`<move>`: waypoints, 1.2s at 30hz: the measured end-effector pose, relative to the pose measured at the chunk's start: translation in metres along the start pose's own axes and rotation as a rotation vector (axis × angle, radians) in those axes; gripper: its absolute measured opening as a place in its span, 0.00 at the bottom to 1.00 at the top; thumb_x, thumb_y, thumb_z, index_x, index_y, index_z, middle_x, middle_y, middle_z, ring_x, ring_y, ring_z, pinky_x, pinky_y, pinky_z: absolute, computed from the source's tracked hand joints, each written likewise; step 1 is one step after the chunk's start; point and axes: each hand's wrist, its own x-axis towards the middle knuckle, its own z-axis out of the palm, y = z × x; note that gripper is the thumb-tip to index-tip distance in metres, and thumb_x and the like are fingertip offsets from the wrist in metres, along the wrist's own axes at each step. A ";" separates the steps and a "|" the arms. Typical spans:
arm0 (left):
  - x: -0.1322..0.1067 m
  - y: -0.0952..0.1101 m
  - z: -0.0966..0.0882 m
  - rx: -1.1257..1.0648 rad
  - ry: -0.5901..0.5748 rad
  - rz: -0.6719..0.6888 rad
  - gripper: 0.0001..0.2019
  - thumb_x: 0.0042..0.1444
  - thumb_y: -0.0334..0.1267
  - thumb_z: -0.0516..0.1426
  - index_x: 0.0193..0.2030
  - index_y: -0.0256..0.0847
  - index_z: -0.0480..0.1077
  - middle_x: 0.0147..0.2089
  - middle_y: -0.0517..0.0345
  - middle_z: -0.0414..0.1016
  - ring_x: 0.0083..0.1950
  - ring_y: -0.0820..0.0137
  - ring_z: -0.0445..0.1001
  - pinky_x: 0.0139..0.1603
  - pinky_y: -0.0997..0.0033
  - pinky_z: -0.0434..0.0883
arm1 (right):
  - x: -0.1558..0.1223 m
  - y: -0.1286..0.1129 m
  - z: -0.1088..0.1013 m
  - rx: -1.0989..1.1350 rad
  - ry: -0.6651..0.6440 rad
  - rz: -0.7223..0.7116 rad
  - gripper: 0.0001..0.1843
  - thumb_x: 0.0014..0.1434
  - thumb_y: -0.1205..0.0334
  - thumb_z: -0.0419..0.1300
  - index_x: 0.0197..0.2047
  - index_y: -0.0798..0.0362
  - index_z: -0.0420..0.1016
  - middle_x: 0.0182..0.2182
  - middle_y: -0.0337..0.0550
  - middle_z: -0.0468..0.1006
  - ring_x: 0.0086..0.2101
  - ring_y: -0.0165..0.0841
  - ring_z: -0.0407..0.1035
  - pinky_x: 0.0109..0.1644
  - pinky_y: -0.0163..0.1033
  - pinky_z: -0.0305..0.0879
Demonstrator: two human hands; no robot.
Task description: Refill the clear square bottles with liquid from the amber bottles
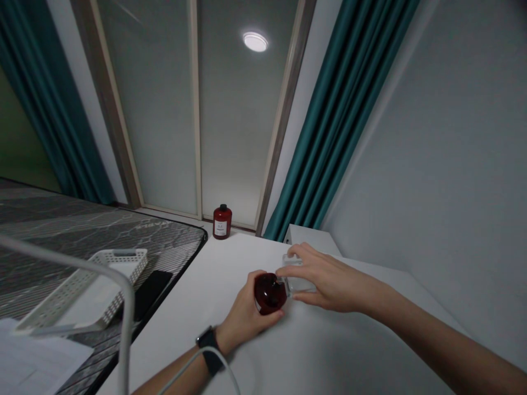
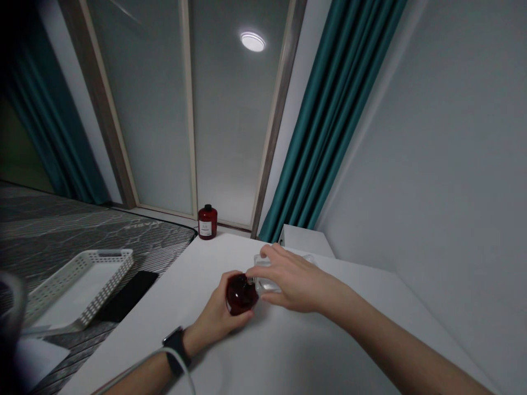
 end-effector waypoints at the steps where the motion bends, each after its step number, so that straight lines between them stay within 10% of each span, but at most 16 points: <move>1: 0.000 0.000 0.000 -0.003 -0.002 -0.003 0.34 0.46 0.36 0.67 0.58 0.41 0.57 0.54 0.50 0.71 0.55 0.57 0.73 0.57 0.57 0.69 | 0.000 0.000 0.000 -0.002 0.003 -0.002 0.23 0.62 0.61 0.65 0.60 0.43 0.72 0.51 0.52 0.67 0.53 0.46 0.64 0.54 0.53 0.66; 36: 0.001 -0.001 0.001 -0.028 0.009 -0.015 0.34 0.46 0.35 0.67 0.57 0.41 0.57 0.53 0.48 0.72 0.55 0.56 0.74 0.57 0.54 0.69 | 0.002 0.002 0.002 -0.085 0.020 -0.024 0.27 0.59 0.63 0.68 0.61 0.40 0.71 0.58 0.52 0.65 0.58 0.50 0.60 0.60 0.59 0.62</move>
